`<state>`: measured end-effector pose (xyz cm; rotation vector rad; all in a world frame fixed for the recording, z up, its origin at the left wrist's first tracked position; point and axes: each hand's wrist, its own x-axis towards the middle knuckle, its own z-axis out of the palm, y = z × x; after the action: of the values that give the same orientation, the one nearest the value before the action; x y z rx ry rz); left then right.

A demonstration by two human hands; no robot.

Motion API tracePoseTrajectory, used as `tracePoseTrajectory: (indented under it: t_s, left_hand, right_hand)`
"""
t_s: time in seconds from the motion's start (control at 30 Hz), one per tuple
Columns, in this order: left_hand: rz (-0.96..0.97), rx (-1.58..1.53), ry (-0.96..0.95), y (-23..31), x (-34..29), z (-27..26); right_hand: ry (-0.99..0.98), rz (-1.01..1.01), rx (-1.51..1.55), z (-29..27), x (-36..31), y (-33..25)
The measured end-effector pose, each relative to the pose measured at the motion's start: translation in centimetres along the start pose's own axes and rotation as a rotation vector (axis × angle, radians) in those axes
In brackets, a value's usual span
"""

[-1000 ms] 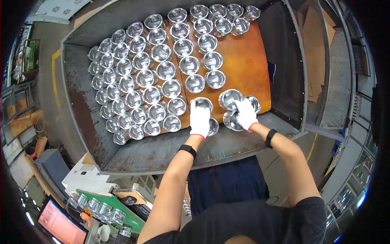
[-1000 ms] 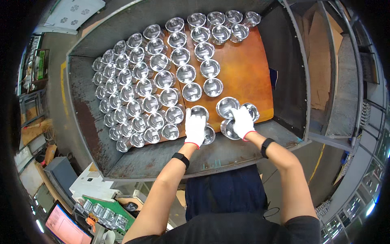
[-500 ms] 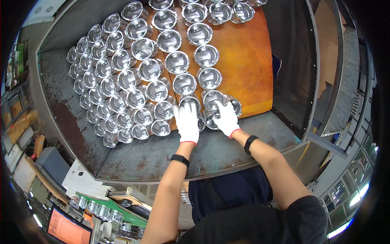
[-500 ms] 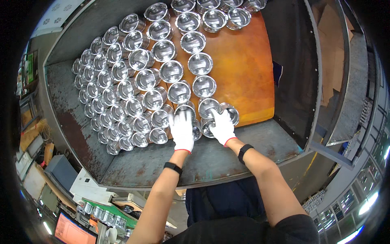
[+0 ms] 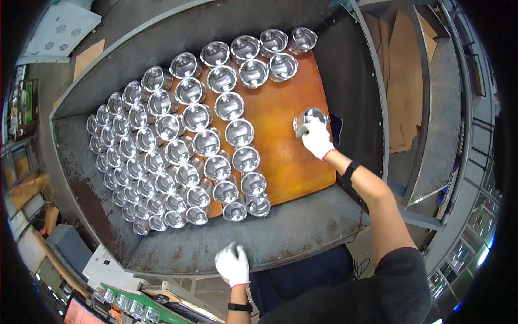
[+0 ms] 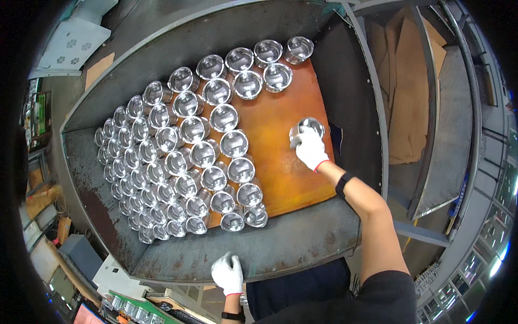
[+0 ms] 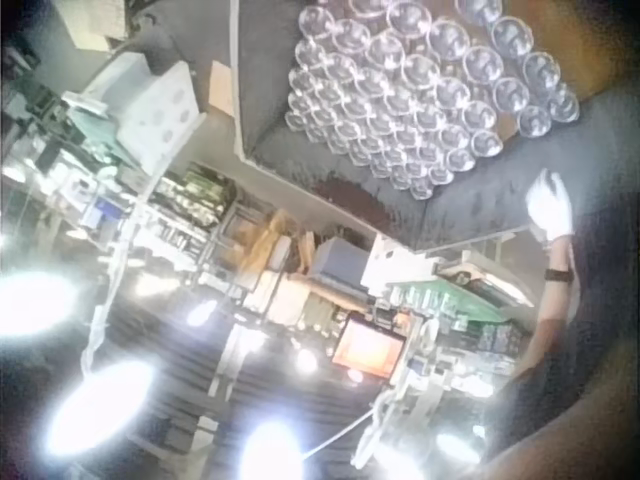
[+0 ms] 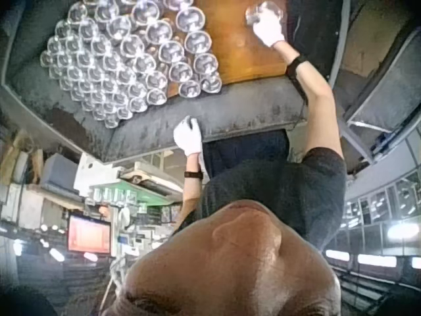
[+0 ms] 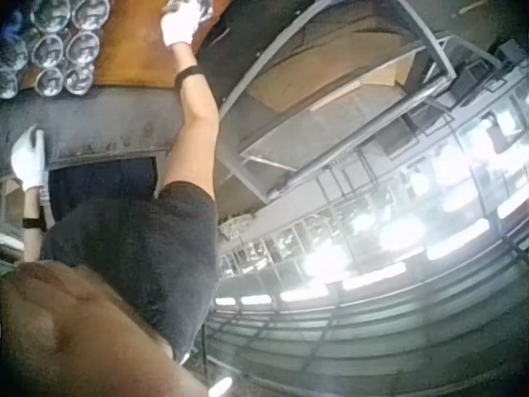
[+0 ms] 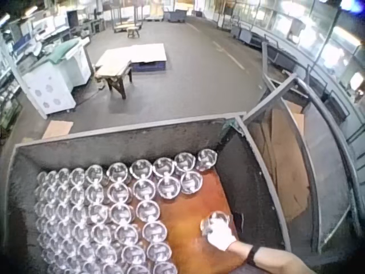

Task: Manually organizing and inspecting circular metal components in a factory setting.

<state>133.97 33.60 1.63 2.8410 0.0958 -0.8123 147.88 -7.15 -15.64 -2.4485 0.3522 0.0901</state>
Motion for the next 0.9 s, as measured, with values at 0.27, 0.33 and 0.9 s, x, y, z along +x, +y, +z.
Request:
tracePoseTrajectory:
  t_s: [0.27, 0.33, 0.9]
  left_hand:
    - [0.017, -0.007, 0.130, 0.0, -0.1, 0.2]
    - [0.015, -0.002, 0.125, -0.2, 0.0, 0.3]
    - [0.018, -0.072, 0.317, -0.6, -1.7, 0.4]
  right_hand:
    - [0.080, -0.186, -0.267, -1.4, 12.8, 6.2]
    - [0.034, -0.149, -0.286, -1.8, 14.9, 6.6]
    - [-0.860, -0.310, 0.079, -3.9, -14.2, -16.3]
